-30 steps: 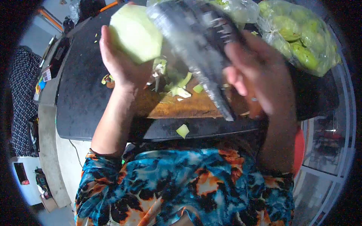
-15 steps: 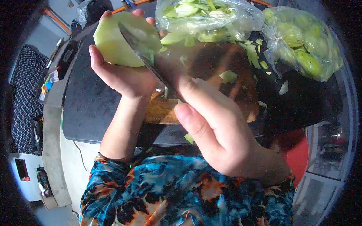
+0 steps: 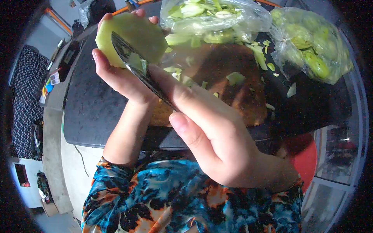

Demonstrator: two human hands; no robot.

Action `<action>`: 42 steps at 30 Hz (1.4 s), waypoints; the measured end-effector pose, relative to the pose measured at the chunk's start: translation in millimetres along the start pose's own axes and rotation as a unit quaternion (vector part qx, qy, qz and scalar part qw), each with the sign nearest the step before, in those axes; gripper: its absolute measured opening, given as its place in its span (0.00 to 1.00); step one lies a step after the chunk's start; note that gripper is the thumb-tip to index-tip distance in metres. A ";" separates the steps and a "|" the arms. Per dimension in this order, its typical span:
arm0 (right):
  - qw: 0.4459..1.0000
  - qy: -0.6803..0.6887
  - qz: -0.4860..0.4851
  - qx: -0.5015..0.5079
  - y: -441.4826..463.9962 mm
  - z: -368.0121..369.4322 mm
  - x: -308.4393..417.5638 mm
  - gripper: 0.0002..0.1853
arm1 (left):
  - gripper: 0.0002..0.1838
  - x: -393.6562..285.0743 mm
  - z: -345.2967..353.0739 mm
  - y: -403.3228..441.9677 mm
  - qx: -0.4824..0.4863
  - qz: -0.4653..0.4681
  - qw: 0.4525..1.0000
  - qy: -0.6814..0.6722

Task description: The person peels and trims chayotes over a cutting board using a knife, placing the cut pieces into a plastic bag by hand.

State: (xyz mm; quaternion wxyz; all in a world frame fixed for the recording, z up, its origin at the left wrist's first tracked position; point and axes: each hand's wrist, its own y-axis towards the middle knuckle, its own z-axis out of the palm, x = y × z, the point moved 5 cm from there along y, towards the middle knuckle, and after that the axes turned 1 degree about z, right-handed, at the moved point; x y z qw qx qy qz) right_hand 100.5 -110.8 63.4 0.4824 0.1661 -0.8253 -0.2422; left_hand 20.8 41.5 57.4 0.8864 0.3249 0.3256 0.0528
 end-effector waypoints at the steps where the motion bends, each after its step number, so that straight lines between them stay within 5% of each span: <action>1: 1.000 -0.001 -0.002 0.002 0.3 0.7 0.5 0.21 | 0.32 -0.2 -1.1 -1.4 -0.009 -0.010 1.000 -0.004; 4: 1.000 -0.005 -0.013 0.008 3.0 4.1 0.6 0.22 | 0.32 -1.9 0.7 -4.9 -0.022 -0.013 1.000 -0.009; 7: 1.000 -0.019 -0.018 0.012 6.2 8.7 0.3 0.24 | 0.32 4.1 -7.1 -2.5 0.063 -0.048 0.975 -0.208; 13: 0.996 -0.090 0.000 0.025 8.9 11.4 1.1 0.24 | 0.32 4.2 -6.9 -7.6 -0.027 -0.075 0.994 -0.078; 19: 0.996 -0.092 -0.009 0.013 7.4 15.5 -3.1 0.24 | 0.32 7.2 -11.7 -6.1 0.058 -0.119 0.964 -0.232; 25: 0.995 -0.097 -0.012 -0.010 6.1 20.5 -5.1 0.24 | 0.32 6.5 -9.9 -7.1 0.037 -0.152 0.955 -0.252; 31: 0.994 -0.105 -0.007 -0.003 5.5 17.8 -2.3 0.25 | 0.31 0.0 -5.4 -8.3 -0.043 -0.184 0.981 -0.043; 34: 0.991 -0.130 -0.017 -0.008 4.9 21.8 -2.4 0.26 | 0.30 0.8 -6.4 -6.4 -0.024 -0.159 0.980 -0.120; 35: 0.992 -0.129 -0.011 -0.009 5.4 23.4 -1.8 0.26 | 0.29 2.4 -5.7 -9.3 0.054 -0.176 0.941 -0.283; 38: 0.992 -0.122 0.007 -0.002 6.3 24.9 -1.4 0.27 | 0.29 6.5 -11.5 -7.9 0.075 -0.112 0.960 -0.246; 39: 0.993 -0.118 0.013 0.005 6.3 24.5 -1.6 0.27 | 0.30 2.9 -10.0 -7.9 0.005 -0.086 0.986 -0.145; 42: 0.996 -0.089 0.006 -0.007 6.4 26.4 -1.5 0.28 | 0.31 3.9 -16.9 0.2 0.065 -0.054 0.975 -0.207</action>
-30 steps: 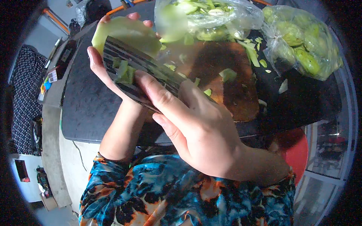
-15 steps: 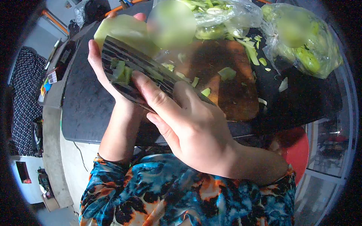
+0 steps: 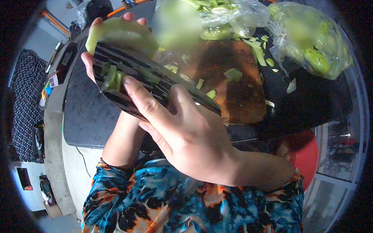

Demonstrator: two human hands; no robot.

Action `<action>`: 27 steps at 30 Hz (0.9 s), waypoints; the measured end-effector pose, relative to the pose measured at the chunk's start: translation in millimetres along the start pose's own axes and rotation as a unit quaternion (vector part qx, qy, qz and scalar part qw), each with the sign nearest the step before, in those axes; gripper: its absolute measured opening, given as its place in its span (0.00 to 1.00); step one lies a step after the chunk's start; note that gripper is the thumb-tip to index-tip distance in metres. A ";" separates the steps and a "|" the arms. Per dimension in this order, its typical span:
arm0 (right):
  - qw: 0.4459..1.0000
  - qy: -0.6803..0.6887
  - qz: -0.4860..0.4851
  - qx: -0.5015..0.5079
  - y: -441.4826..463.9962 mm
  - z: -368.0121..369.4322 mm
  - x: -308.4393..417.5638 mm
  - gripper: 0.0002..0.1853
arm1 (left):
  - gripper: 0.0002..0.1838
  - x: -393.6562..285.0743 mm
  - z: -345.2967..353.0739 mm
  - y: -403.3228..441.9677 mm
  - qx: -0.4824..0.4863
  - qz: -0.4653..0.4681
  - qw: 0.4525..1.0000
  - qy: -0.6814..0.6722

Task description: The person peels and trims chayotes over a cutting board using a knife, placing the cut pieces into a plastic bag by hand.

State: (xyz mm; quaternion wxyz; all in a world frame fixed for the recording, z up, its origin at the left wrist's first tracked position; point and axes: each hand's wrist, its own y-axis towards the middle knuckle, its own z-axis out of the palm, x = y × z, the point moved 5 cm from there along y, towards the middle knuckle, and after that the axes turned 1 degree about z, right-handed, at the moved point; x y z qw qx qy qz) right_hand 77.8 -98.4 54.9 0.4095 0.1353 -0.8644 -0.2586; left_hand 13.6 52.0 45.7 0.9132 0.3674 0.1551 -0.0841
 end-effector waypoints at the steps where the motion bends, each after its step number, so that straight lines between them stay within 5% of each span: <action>1: 1.000 0.012 -0.006 -0.010 0.3 0.6 0.7 0.28 | 0.32 0.1 -0.4 3.0 0.001 0.022 1.000 -0.006; 7: 0.999 -0.025 -0.022 -0.016 2.8 2.5 0.2 0.27 | 0.33 -4.6 6.1 -0.4 0.037 -0.013 0.999 -0.006; 10: 0.999 -0.048 -0.012 -0.002 3.0 0.6 0.7 0.27 | 0.33 -5.2 14.0 -4.2 -0.095 -0.029 0.985 0.139; 17: 0.997 -0.077 0.017 0.021 0.7 1.8 -1.9 0.29 | 0.31 -2.3 16.1 -5.3 -0.109 -0.063 0.981 0.146; 20: 0.995 -0.086 0.025 0.037 0.2 2.1 -1.7 0.30 | 0.30 0.5 9.2 -3.4 -0.091 -0.092 0.986 0.101; 23: 0.990 -0.103 0.045 0.085 -1.4 -1.5 -3.6 0.28 | 0.29 13.7 -10.6 1.3 0.015 -0.212 0.974 -0.083; 25: 0.997 -0.044 0.026 0.055 -2.7 -16.3 -8.9 0.25 | 0.33 18.5 -14.3 3.6 -0.048 -0.233 0.971 0.032; 27: 0.993 0.024 0.110 0.025 -11.4 -38.6 -17.2 0.22 | 0.36 16.9 -13.8 3.9 -0.128 -0.271 0.945 0.128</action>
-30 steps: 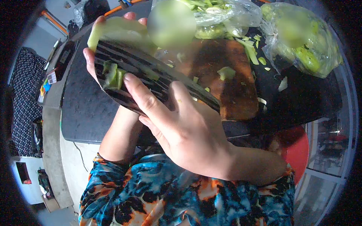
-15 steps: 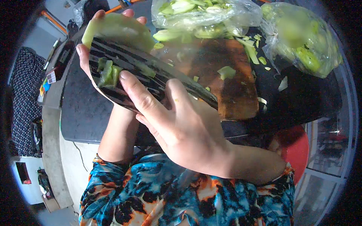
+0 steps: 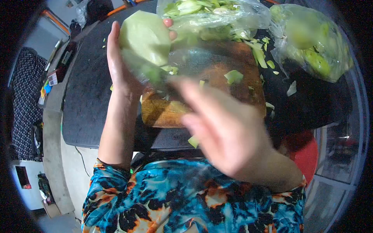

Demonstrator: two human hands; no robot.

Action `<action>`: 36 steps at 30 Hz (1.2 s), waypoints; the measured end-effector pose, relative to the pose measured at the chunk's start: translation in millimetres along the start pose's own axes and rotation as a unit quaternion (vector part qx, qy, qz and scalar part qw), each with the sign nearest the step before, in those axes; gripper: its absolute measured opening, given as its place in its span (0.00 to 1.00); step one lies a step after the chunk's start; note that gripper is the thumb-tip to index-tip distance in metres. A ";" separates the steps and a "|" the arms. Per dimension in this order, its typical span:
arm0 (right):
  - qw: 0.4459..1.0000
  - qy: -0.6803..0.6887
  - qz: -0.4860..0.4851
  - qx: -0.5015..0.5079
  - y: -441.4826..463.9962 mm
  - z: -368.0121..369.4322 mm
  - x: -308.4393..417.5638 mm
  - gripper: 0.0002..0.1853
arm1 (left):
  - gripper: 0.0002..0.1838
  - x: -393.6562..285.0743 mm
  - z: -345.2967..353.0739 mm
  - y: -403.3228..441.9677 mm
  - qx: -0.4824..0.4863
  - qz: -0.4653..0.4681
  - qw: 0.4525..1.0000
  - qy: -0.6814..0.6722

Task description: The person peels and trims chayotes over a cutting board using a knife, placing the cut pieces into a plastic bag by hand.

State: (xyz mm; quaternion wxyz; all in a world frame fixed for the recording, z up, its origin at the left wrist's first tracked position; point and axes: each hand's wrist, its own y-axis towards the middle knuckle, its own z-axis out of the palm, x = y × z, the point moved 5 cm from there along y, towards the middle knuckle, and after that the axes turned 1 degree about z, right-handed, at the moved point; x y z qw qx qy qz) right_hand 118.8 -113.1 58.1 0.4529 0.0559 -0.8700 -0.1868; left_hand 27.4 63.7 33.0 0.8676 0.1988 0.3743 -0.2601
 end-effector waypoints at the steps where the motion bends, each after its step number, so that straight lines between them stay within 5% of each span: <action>1: 0.997 0.028 0.067 -0.026 -2.7 -14.2 -0.6 0.21 | 0.36 2.0 -1.1 0.3 0.002 -0.012 1.000 -0.002; 3: 0.986 0.044 0.138 -0.087 -6.9 -39.6 -2.4 0.19 | 0.36 7.7 -4.2 4.4 0.006 -0.039 0.999 -0.007; 5: 0.983 -0.017 0.123 -0.136 -8.3 -62.6 -6.0 0.18 | 0.37 16.4 10.5 4.4 0.139 -0.045 0.988 0.055; 9: 0.990 -0.085 0.083 -0.082 2.0 -79.5 -24.4 0.14 | 0.41 48.1 6.8 8.6 0.190 -0.120 0.971 0.081; 13: 0.987 -0.089 0.131 -0.042 2.5 -83.1 -39.0 0.10 | 0.28 62.9 -15.7 16.0 0.050 -0.079 0.970 0.224; 15: 0.983 -0.101 0.147 -0.042 1.0 -85.4 -46.8 0.10 | 0.16 59.4 -20.4 23.4 0.075 0.043 0.864 0.496; 20: 0.972 -0.090 0.213 -0.045 -4.5 -86.2 -61.5 0.10 | 0.15 42.9 -2.2 6.6 0.077 0.240 0.633 0.732; 23: 0.973 -0.079 0.212 -0.055 -7.2 -85.8 -67.9 0.09 | 0.15 42.8 8.6 -4.7 0.111 0.133 0.554 0.814; 30: 0.968 -0.083 0.236 -0.017 -8.4 -85.4 -68.4 0.09 | 0.08 51.4 29.8 -30.2 0.137 0.203 0.443 0.862; 36: 0.966 -0.064 0.243 -0.064 -17.4 -91.0 -72.7 0.09 | 0.13 28.8 20.3 -36.1 0.145 0.180 0.464 0.855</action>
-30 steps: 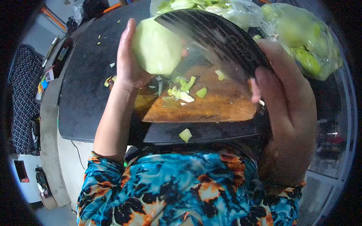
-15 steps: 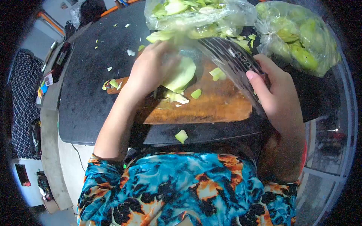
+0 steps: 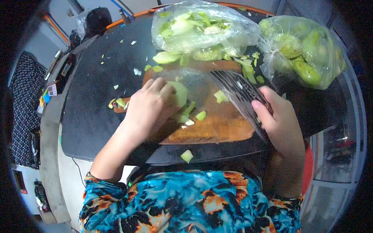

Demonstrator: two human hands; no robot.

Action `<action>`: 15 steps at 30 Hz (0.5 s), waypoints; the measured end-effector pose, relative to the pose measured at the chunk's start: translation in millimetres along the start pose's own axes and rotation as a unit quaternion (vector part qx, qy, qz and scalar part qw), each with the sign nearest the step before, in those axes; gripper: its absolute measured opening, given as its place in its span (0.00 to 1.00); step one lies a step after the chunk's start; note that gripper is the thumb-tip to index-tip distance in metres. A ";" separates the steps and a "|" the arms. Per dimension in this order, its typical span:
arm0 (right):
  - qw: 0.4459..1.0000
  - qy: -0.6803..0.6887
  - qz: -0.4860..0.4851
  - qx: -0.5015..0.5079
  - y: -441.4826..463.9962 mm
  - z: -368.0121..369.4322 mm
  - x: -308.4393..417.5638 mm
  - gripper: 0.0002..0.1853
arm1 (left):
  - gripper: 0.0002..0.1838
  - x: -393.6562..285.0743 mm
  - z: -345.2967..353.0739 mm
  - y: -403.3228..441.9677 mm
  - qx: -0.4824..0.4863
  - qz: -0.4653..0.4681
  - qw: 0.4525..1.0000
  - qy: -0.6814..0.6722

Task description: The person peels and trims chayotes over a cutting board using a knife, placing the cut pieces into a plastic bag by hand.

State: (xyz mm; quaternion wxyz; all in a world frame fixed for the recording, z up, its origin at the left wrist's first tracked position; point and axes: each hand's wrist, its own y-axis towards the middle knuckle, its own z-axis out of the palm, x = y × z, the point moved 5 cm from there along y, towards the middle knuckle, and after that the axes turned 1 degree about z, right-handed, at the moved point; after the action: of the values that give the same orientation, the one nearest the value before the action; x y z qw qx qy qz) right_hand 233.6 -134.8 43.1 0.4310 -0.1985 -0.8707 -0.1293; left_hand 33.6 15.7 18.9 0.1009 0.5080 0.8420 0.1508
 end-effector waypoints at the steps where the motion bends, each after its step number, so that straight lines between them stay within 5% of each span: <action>1: 1.000 0.004 0.016 0.001 -0.7 -0.6 -2.2 0.09 | 0.13 5.6 -3.0 -1.8 0.017 -0.014 1.000 -0.002; 5: 0.998 0.048 0.035 0.009 -2.1 -4.4 -9.9 0.08 | 0.24 21.1 -12.3 -5.9 -0.105 0.006 0.994 0.000; 9: 0.974 0.215 0.072 0.006 -5.4 -9.0 -7.6 0.08 | 0.32 42.7 5.2 -8.2 0.115 -0.146 0.981 -0.052; 15: 0.979 0.192 0.058 0.047 -6.7 17.0 4.6 0.08 | 0.26 43.1 20.3 1.3 0.065 -0.173 0.917 -0.353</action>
State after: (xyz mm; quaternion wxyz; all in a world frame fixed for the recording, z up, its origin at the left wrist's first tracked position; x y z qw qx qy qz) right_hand 216.1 -133.0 36.3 0.6056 -0.2000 -0.7638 -0.0990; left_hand 21.3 57.5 -0.4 0.3828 0.3799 0.8345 -0.1132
